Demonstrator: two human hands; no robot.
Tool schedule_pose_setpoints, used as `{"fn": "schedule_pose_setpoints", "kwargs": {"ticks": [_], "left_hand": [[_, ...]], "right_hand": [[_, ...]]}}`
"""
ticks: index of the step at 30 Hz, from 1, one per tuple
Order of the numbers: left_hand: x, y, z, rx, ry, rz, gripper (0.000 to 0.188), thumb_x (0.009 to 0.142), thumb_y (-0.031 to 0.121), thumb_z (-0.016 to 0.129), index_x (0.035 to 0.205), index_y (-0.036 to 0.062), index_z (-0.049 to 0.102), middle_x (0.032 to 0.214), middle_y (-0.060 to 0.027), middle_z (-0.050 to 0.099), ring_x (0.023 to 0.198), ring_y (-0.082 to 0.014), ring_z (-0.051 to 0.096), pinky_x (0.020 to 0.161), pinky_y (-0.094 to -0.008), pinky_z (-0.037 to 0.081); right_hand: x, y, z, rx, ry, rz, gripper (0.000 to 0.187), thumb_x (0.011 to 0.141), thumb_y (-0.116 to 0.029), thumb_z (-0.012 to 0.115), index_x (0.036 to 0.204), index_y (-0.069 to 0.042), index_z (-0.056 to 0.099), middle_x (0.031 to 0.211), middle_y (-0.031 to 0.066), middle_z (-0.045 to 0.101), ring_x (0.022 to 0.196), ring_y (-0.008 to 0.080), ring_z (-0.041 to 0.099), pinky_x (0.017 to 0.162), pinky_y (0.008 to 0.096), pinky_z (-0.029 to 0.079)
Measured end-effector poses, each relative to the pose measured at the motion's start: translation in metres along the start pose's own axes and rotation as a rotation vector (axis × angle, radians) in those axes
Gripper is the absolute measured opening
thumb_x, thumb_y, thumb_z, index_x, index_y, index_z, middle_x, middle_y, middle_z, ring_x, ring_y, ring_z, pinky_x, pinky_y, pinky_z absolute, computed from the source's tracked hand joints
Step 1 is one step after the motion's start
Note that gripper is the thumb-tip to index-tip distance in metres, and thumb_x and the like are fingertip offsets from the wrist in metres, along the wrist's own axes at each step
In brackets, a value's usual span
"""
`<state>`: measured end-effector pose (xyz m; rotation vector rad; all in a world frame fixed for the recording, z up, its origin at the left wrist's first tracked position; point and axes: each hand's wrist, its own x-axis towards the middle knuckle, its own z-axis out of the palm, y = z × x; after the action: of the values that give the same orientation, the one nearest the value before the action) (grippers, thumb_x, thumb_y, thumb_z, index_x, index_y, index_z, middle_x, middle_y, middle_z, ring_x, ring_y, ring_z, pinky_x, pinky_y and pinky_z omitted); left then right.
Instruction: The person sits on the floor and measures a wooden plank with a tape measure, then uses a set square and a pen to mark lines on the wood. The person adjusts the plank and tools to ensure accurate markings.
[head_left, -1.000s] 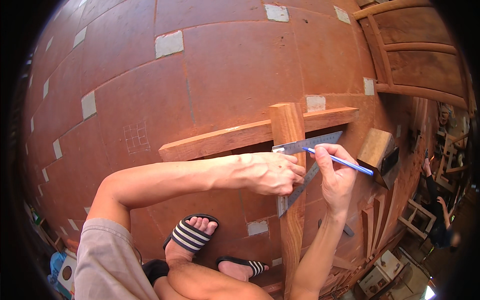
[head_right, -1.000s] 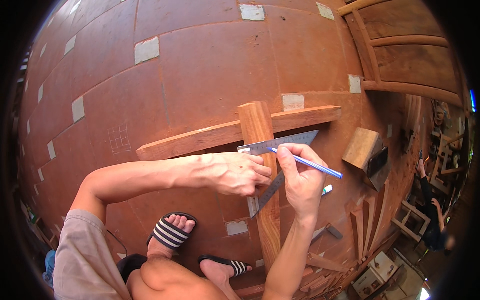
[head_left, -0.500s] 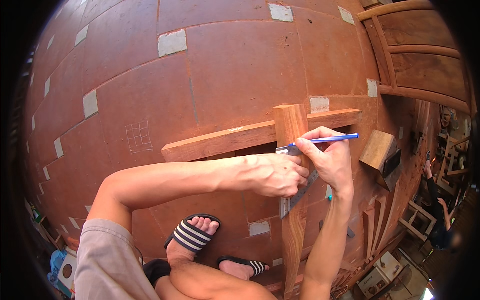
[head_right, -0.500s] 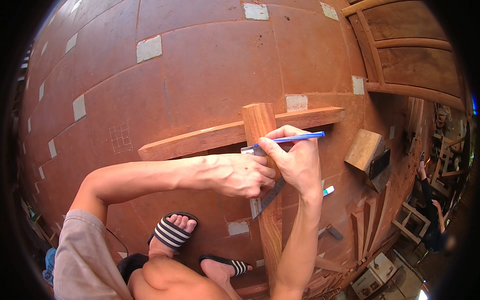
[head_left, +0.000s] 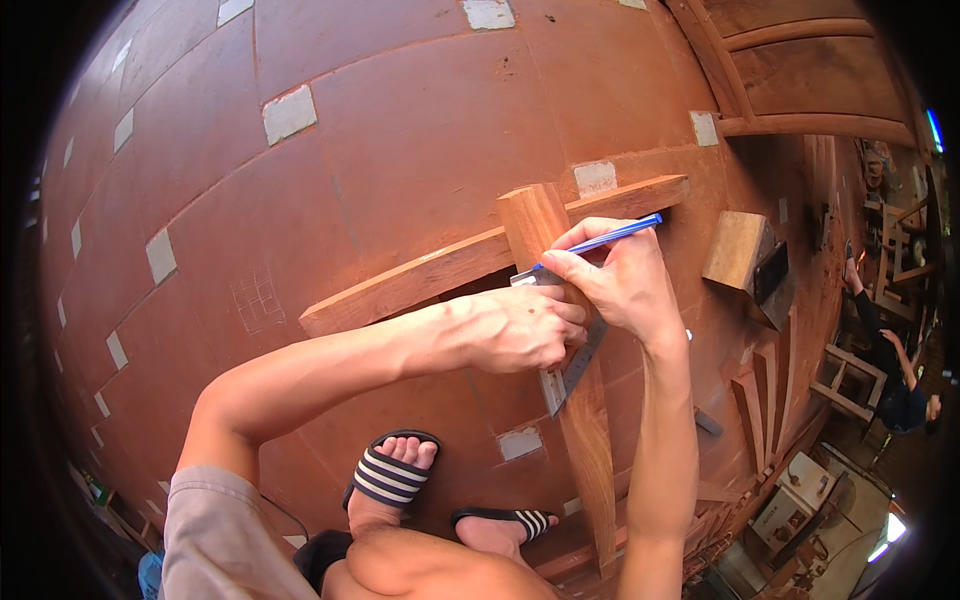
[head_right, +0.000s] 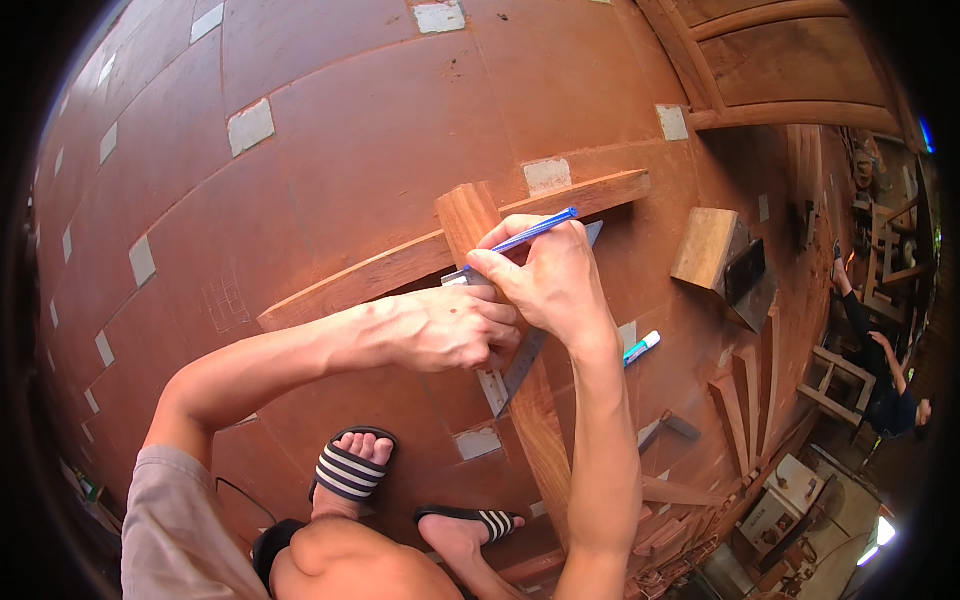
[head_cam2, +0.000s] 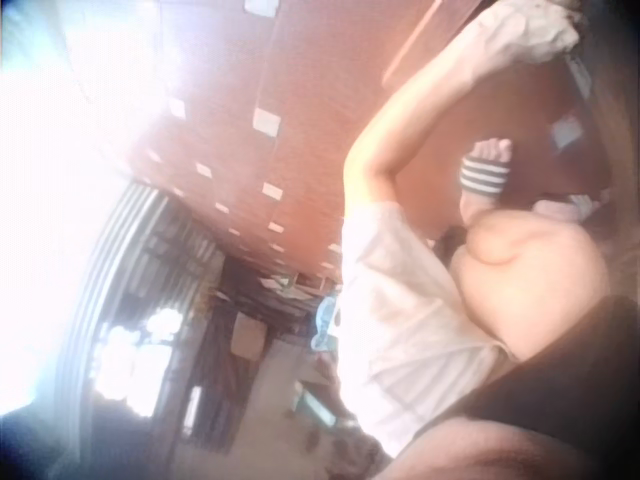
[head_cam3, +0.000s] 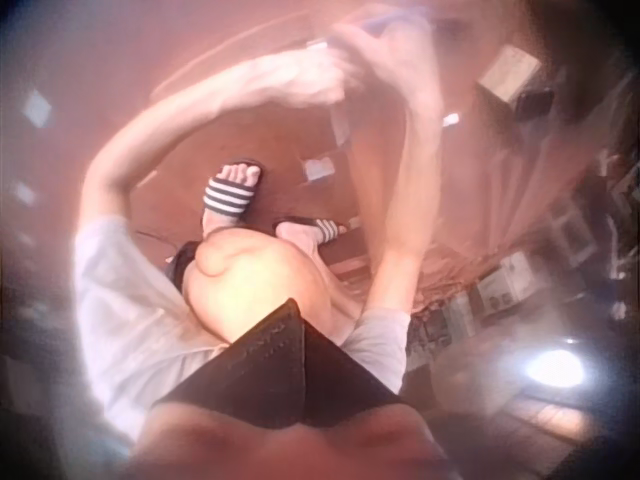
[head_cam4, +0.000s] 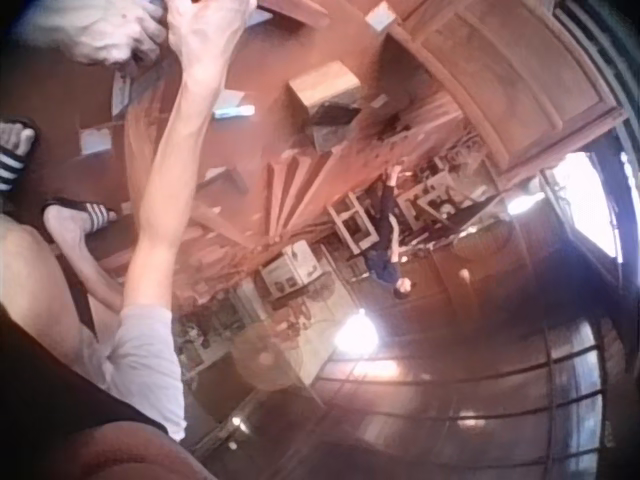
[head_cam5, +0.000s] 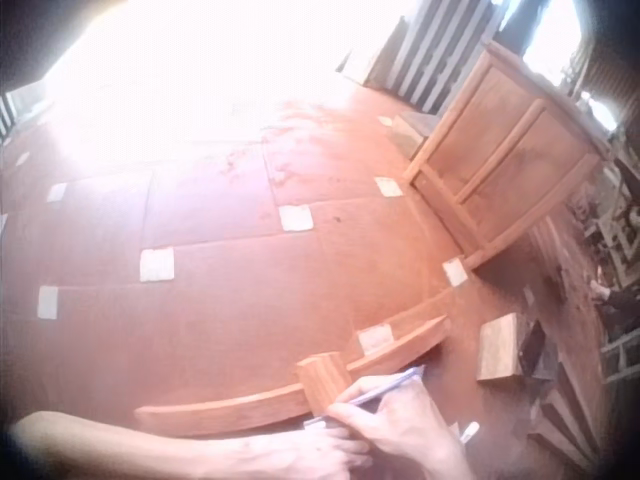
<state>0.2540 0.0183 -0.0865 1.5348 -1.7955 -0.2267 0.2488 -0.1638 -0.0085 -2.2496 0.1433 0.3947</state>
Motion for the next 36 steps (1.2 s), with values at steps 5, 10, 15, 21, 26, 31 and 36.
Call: {"fn": "schedule_pose_setpoints", "kwargs": {"ticks": [5,10,15,21,26,31,36], "left_hand": [[0.002,0.002,-0.007,-0.008,-0.113,-0.032,0.013,0.083,0.019,0.075,0.093,0.013,0.079,0.104,0.0014,0.066,0.108,-0.0191,0.061,0.091,-0.0385,0.05],[0.005,0.001,-0.011,-0.068,-0.106,-0.011,0.013,0.083,0.017,0.076,0.095,0.0132,0.077,0.103,0.0027,0.067,0.106,-0.0191,0.062,0.091,-0.0369,0.051],[0.01,0.005,-0.016,-0.071,-0.134,-0.012,0.022,0.082,0.018,0.082,0.104,0.0127,0.081,0.11,0.0011,0.071,0.107,-0.0211,0.063,0.096,-0.0376,0.052],[0.02,0.016,-0.006,-0.016,-0.168,0.015,0.028,0.078,0.017,0.088,0.106,0.0139,0.082,0.105,0.0006,0.07,0.105,-0.0214,0.065,0.091,-0.0392,0.051],[0.033,0.063,0.059,-0.029,-0.171,0.081,0.022,0.088,0.023,0.076,0.108,0.0161,0.081,0.109,0.0008,0.068,0.105,-0.0212,0.064,0.088,-0.0394,0.05],[0.06,0.129,0.129,-0.013,-0.163,0.149,0.033,0.085,0.022,0.069,0.115,0.0107,0.077,0.11,-0.0009,0.065,0.106,-0.021,0.062,0.087,-0.04,0.05],[0.062,0.163,0.157,0.051,-0.114,0.096,0.015,0.085,0.019,0.07,0.098,0.0126,0.072,0.099,-0.0006,0.056,0.102,-0.0189,0.057,0.085,-0.0364,0.048]], "right_hand": [[0.004,0.003,-0.023,-0.115,0.128,0.021,0.017,0.086,-0.014,0.084,0.089,0.002,0.079,0.069,0.0143,0.073,0.063,0.0203,0.072,0.062,0.035,0.055],[-0.015,0.01,-0.024,-0.066,0.334,-0.021,0.021,0.089,-0.021,0.083,0.089,-0.001,0.08,0.071,0.0146,0.073,0.065,0.0252,0.073,0.064,0.0379,0.056],[-0.102,0.027,-0.03,-0.074,0.446,0.101,0.017,0.094,-0.019,0.081,0.095,-0.002,0.08,0.075,0.008,0.073,0.069,0.0153,0.066,0.065,0.0327,0.051],[-0.249,0.053,-0.044,-0.042,0.545,0.369,0.015,0.096,-0.015,0.081,0.097,0.0,0.079,0.08,0.0042,0.074,0.072,0.0086,0.063,0.068,0.029,0.051],[-0.356,0.059,-0.033,-0.038,0.673,0.53,0.014,0.097,-0.011,0.08,0.098,0.002,0.078,0.082,0.003,0.073,0.076,0.0085,0.062,0.068,0.0289,0.05],[-0.397,0.061,-0.019,-0.006,0.775,0.59,0.012,0.096,-0.01,0.081,0.098,0.002,0.078,0.077,0.0022,0.072,0.071,0.0074,0.061,0.067,0.0271,0.05],[-0.415,0.063,-0.003,0.08,0.748,0.587,0.013,0.099,-0.01,0.081,0.102,0.003,0.078,0.083,0.0013,0.073,0.075,0.0065,0.062,0.07,0.0256,0.05]]}}
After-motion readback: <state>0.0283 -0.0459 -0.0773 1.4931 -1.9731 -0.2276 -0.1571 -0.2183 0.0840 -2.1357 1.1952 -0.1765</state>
